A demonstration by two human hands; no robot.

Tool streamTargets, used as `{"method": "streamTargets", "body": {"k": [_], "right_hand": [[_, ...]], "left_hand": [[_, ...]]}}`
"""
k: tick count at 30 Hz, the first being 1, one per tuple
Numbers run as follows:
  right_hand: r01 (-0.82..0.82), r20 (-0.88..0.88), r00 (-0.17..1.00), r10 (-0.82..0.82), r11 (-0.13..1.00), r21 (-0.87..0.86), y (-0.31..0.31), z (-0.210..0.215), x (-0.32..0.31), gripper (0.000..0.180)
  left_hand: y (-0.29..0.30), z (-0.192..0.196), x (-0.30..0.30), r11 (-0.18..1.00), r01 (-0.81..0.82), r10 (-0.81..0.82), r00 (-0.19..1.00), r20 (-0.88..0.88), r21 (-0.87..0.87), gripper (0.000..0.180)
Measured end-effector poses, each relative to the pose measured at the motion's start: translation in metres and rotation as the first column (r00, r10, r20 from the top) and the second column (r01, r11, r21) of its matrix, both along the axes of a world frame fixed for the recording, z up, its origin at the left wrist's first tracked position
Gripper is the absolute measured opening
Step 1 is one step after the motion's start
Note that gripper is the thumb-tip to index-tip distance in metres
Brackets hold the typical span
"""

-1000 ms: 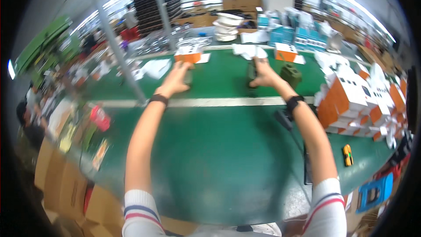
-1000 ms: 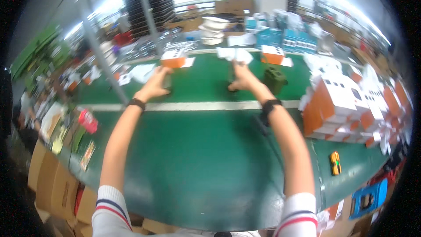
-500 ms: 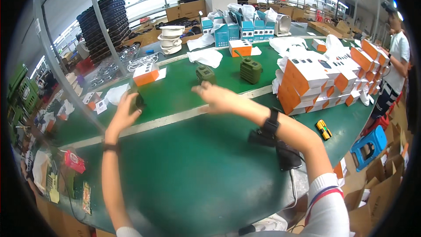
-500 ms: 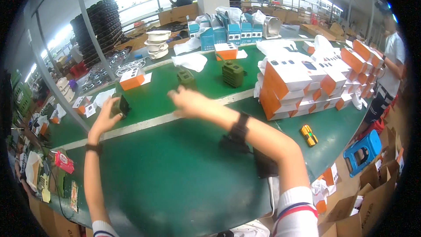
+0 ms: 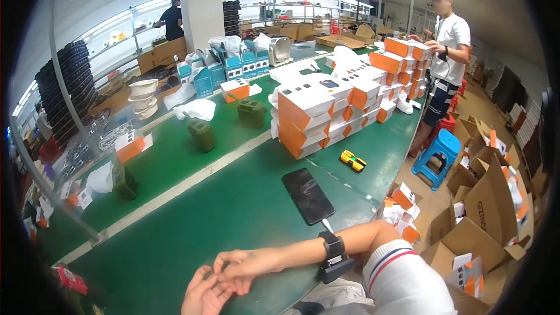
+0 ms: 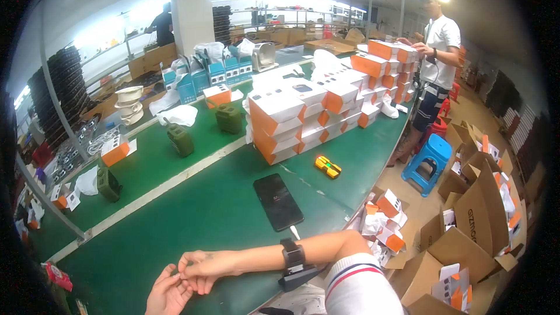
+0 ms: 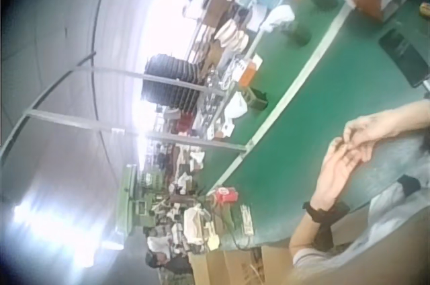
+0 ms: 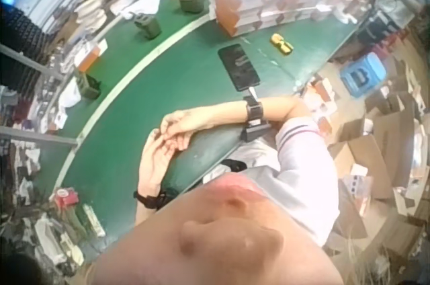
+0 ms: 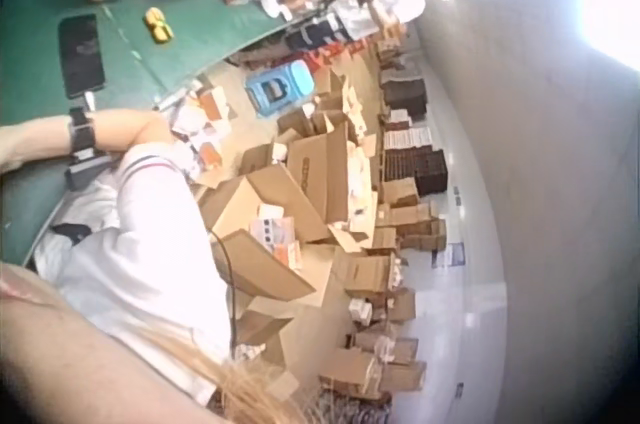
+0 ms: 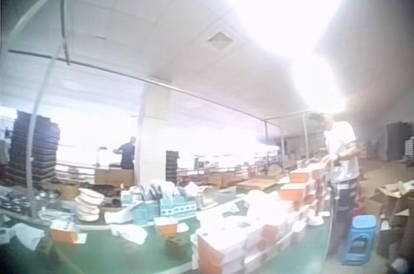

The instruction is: The recorder is testing and organizing walkie-talkie units on a production line workbench.

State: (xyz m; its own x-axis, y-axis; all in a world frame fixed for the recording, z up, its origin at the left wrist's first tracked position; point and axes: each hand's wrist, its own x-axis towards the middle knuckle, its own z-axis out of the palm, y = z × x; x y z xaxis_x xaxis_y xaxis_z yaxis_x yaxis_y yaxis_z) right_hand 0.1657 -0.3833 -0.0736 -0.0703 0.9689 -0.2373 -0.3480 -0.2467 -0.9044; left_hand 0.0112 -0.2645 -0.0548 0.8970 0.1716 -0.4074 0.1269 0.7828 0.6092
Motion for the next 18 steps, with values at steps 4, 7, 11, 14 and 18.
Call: {"method": "streamTargets", "body": {"k": [4, 7, 11, 14, 18], "right_hand": [[0.073, -0.098, 0.993, -0.072, 0.997, 0.003, 0.004, -0.028, 0.001, 0.028], [0.016, 0.045, 0.999, -0.019, 0.997, 0.072, 0.002, -0.044, -0.007, 0.03], [0.008, 0.015, 1.0, -0.01, 0.99, 0.144, 0.001, -0.047, -0.014, 0.026], [0.119, 0.016, 0.992, -0.121, 0.989, 0.084, -0.001, -0.045, -0.017, 0.023], [-0.018, 0.019, 1.0, 0.015, 0.989, 0.15, 0.004, -0.053, -0.01, 0.025]], "left_hand": [[0.01, -0.026, 0.001, 1.0, 0.021, -0.021, 0.999, -0.033, 0.005, 0.019], [0.008, -0.032, -0.006, 0.996, 0.076, -0.074, 0.995, -0.066, 0.036, 0.017], [0.01, -0.032, -0.008, 0.984, 0.134, -0.127, 0.99, -0.066, 0.114, 0.013], [0.009, -0.027, -0.008, 0.985, 0.131, -0.123, 0.989, -0.081, 0.115, 0.012], [0.012, -0.032, -0.008, 0.981, 0.161, -0.158, 0.987, -0.035, 0.111, 0.013]]}}
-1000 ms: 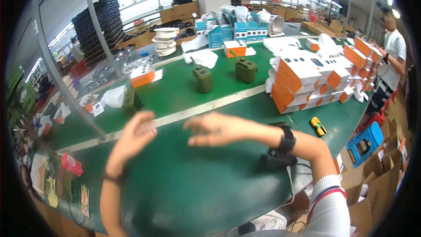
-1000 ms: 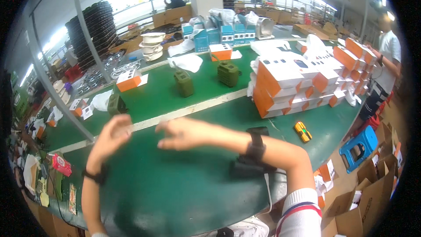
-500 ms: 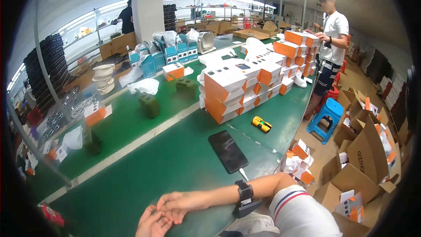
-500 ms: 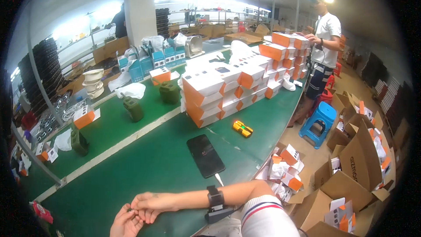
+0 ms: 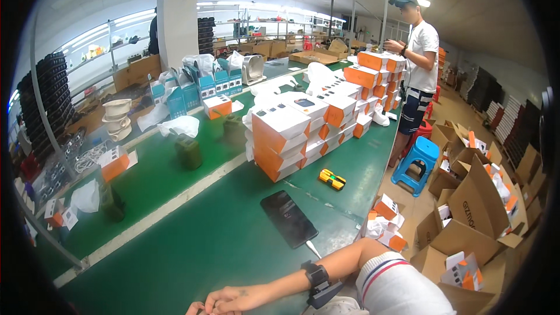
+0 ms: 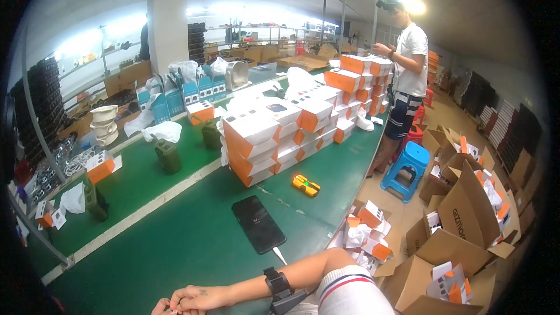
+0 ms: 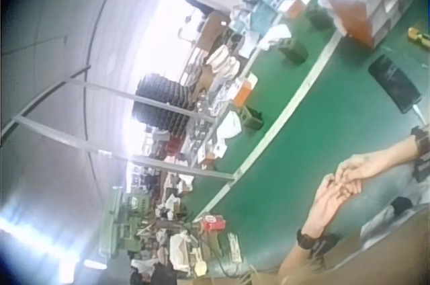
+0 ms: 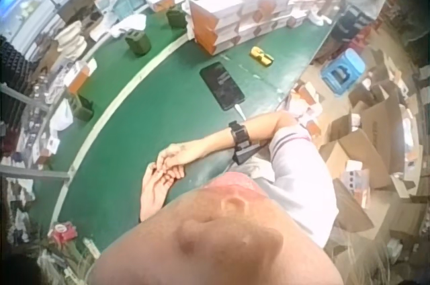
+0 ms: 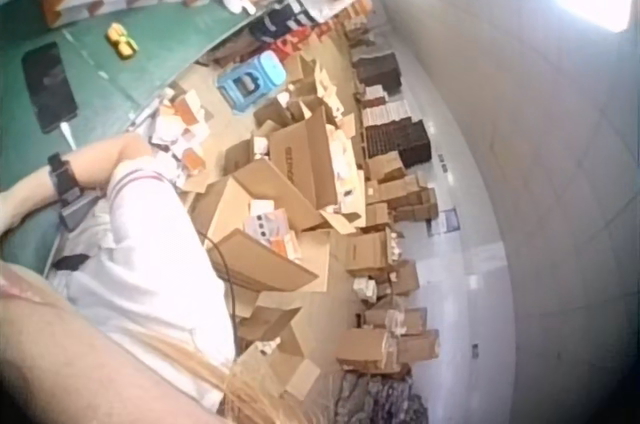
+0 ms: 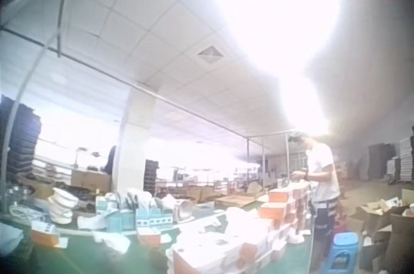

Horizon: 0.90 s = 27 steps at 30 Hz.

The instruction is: The recorder is testing and organizing walkie-talkie units on a production line workbench.

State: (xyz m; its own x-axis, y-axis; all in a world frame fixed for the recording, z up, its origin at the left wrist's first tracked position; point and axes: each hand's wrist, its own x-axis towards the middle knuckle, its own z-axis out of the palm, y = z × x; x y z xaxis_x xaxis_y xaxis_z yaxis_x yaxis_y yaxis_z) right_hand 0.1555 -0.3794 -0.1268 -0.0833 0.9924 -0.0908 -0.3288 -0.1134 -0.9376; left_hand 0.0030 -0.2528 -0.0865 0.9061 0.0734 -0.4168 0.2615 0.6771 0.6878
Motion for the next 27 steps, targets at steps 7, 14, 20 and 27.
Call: {"method": "streamTargets", "body": {"k": [7, 14, 20, 27], "right_hand": [[-0.031, -0.002, 1.0, 0.031, 0.998, 0.05, -0.001, -0.005, 0.001, 0.023], [-0.089, 0.041, 0.995, 0.086, 0.993, 0.08, -0.009, 0.011, 0.002, 0.024], [-0.137, -0.002, 0.991, 0.137, 0.987, 0.08, -0.011, 0.011, 0.005, 0.026], [-0.128, 0.039, 0.991, 0.127, 0.991, 0.035, -0.012, 0.017, 0.009, 0.027]], "left_hand": [[0.0, 0.001, -0.001, 0.997, 0.073, -0.072, 0.996, 0.061, -0.021, 0.018], [0.001, -0.001, -0.002, 0.997, 0.052, -0.048, 0.997, 0.064, -0.055, 0.023], [0.001, -0.002, -0.002, 0.991, 0.03, -0.029, 0.999, 0.015, -0.127, 0.021], [0.012, -0.014, 0.001, 0.984, 0.128, -0.125, 0.992, 0.028, -0.128, 0.02]]}}
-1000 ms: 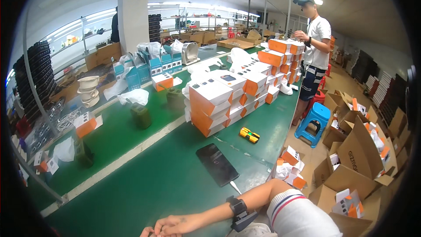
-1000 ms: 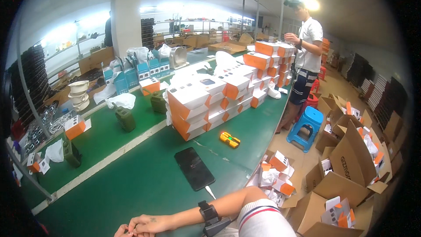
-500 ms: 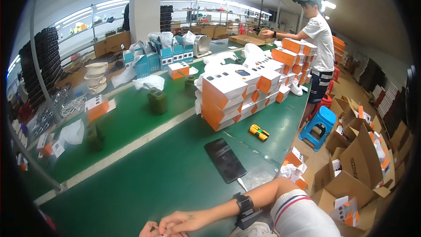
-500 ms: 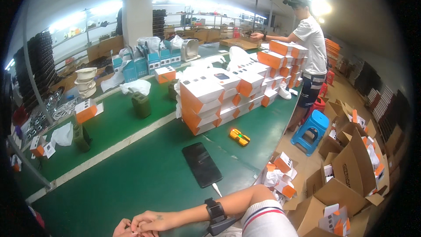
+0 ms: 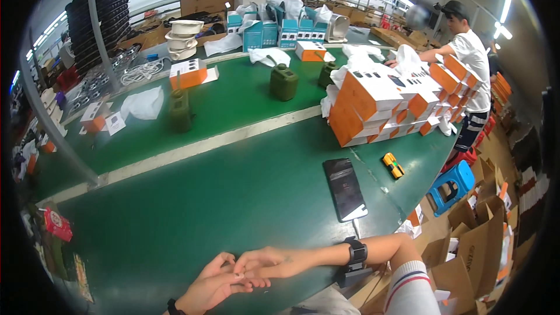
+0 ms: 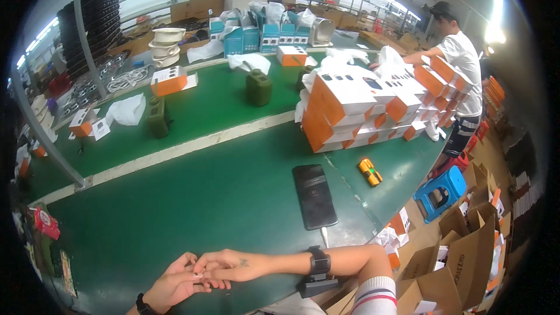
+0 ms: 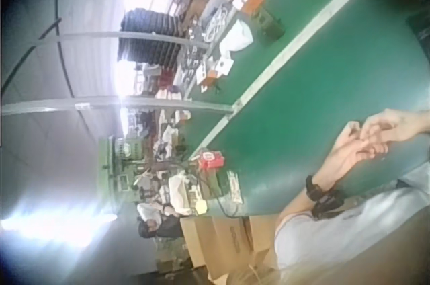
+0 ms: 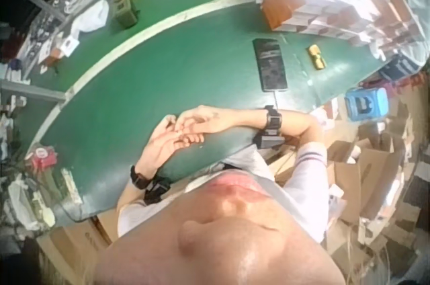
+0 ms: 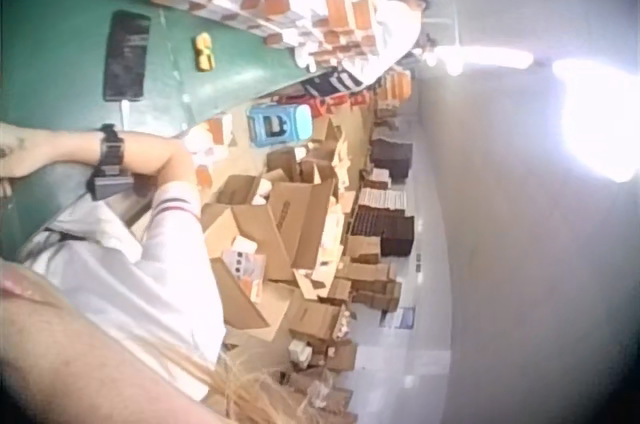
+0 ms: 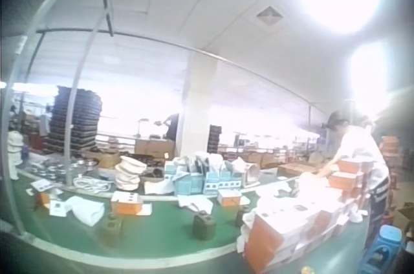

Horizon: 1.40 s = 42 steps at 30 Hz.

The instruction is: The recorder is testing and organizing walkie-talkie units on a production line workbench.

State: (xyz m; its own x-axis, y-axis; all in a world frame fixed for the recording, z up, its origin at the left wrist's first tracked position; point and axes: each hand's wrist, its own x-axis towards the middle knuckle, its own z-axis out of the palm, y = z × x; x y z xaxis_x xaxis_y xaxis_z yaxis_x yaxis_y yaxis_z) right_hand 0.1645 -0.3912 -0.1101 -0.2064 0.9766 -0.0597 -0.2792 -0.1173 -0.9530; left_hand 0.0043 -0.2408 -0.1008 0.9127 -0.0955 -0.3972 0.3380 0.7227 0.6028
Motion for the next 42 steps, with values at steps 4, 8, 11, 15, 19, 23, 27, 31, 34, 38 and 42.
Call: {"method": "streamTargets", "body": {"k": [4, 8, 11, 15, 19, 23, 27, 31, 34, 38, 42], "right_hand": [[-0.028, 0.027, 0.999, 0.03, 0.998, -0.064, 0.003, 0.001, -0.001, 0.028], [-0.019, 0.037, 0.999, 0.023, 0.996, -0.087, 0.003, 0.001, 0.0, 0.029], [0.02, 0.136, 0.99, -0.032, 0.996, 0.086, 0.004, 0.003, 0.011, 0.028], [0.124, 0.76, 0.493, -0.425, 0.898, 0.422, 0.041, 0.059, 0.08, 0.021], [0.417, 0.872, -0.28, -0.401, 0.768, 0.487, 0.097, 0.076, 0.255, 0.043], [0.745, 0.847, -0.524, -0.09, 0.433, 0.508, 0.115, 0.046, 0.375, 0.085], [0.828, 0.86, -0.509, -0.035, 0.254, 0.5, 0.11, 0.017, 0.401, 0.1], [0.821, 0.834, -0.476, -0.28, 0.198, 0.535, 0.097, 0.024, 0.414, 0.086], [0.666, 0.627, -0.617, -0.475, 0.109, 0.738, 0.116, 0.033, 0.396, 0.078], [0.446, 0.229, -0.595, -0.771, -0.079, 0.892, 0.158, 0.069, 0.374, 0.076], [0.648, 0.116, -0.203, -0.972, -0.044, 0.76, 0.221, 0.115, 0.328, 0.081]], "left_hand": [[0.001, -0.003, -0.004, 1.0, -0.005, 0.005, 1.0, -0.022, 0.01, 0.02], [0.004, -0.008, -0.003, 0.998, 0.042, -0.041, 0.999, 0.027, -0.04, 0.023], [0.004, -0.007, 0.002, 0.996, 0.037, -0.036, 0.999, 0.024, -0.077, 0.025], [0.019, -0.017, 0.0, 0.969, 0.056, -0.05, 0.998, 0.028, -0.241, 0.024], [0.017, -0.011, 0.004, 0.965, 0.089, -0.083, 0.996, 0.037, -0.246, 0.021], [0.016, -0.007, -0.001, 0.964, 0.118, -0.106, 0.992, 0.064, -0.238, 0.017], [0.005, 0.007, 0.0, 0.976, -0.003, 0.001, 1.0, -0.009, -0.219, 0.02], [0.004, 0.017, 0.004, 0.973, -0.001, -0.013, 0.998, -0.058, -0.23, 0.019], [0.003, 0.015, 0.004, 0.969, -0.037, 0.024, 0.998, -0.057, -0.244, 0.02], [0.017, -0.013, 0.003, 0.97, 0.102, -0.099, 0.995, 0.025, -0.22, 0.013], [0.018, -0.017, 0.009, 0.975, 0.1, -0.099, 0.995, 0.016, -0.198, 0.014]]}}
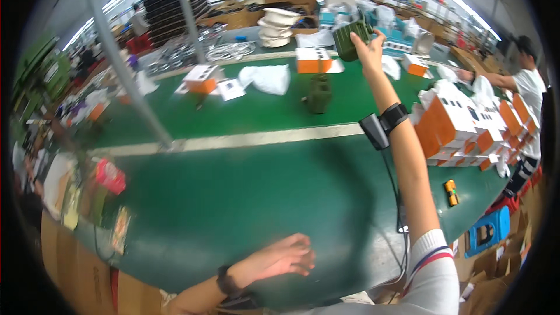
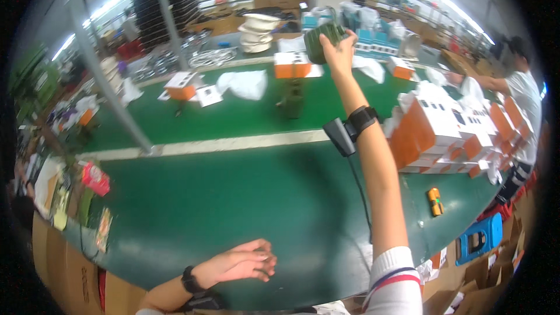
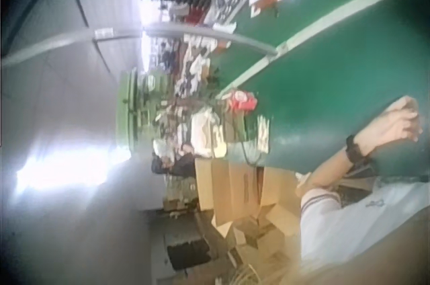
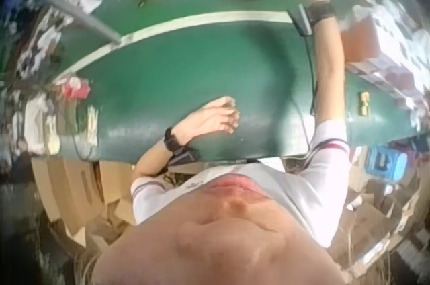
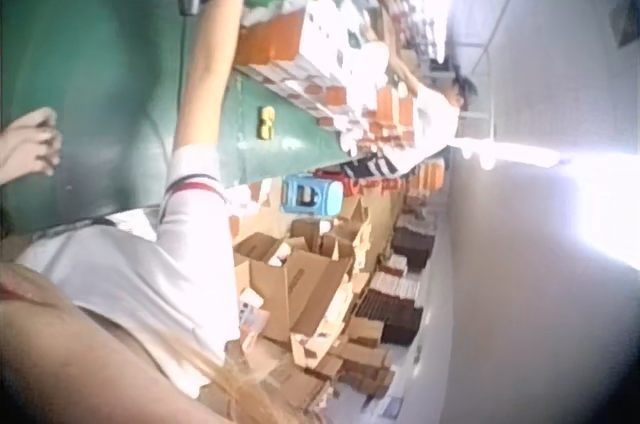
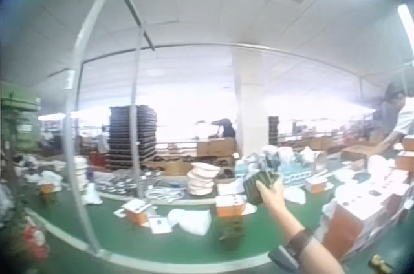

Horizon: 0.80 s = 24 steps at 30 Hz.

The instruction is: The recorder is testing and organizing walkie-talkie units on a production line workbench.

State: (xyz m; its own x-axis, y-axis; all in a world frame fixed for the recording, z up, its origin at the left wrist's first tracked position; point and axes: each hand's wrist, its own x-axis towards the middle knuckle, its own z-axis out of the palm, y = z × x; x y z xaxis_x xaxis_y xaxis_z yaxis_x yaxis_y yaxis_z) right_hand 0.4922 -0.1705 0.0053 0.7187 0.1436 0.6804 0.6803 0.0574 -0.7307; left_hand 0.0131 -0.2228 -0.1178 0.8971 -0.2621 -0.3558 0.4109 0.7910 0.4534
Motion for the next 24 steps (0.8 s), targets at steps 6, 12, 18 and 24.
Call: {"method": "streamTargets", "body": {"k": [6, 12, 18, 24], "right_hand": [[-0.662, -0.543, 0.465, 0.7, 0.682, 0.312, 0.123, 0.002, -0.123, 0.054], [-0.428, -0.319, 0.893, 0.317, 0.814, -0.392, 0.231, -0.079, -0.282, 0.07], [-0.495, 0.082, 0.819, 0.567, 0.773, -0.396, 0.273, -0.122, -0.371, 0.051], [-0.567, 0.178, 0.723, 0.668, 0.72, -0.4, 0.297, -0.127, -0.386, 0.049]], "left_hand": [[-0.003, -0.001, -0.003, 1.0, 0.025, -0.026, 0.997, 0.079, 0.006, 0.016], [0.007, -0.008, -0.008, 0.991, 0.08, -0.094, 0.985, 0.142, 0.105, 0.029], [0.018, -0.017, -0.011, 0.965, -0.065, 0.046, 0.996, 0.078, 0.255, 0.044], [0.014, -0.017, -0.006, 0.975, -0.199, 0.198, 0.98, 0.02, 0.103, 0.028]]}}
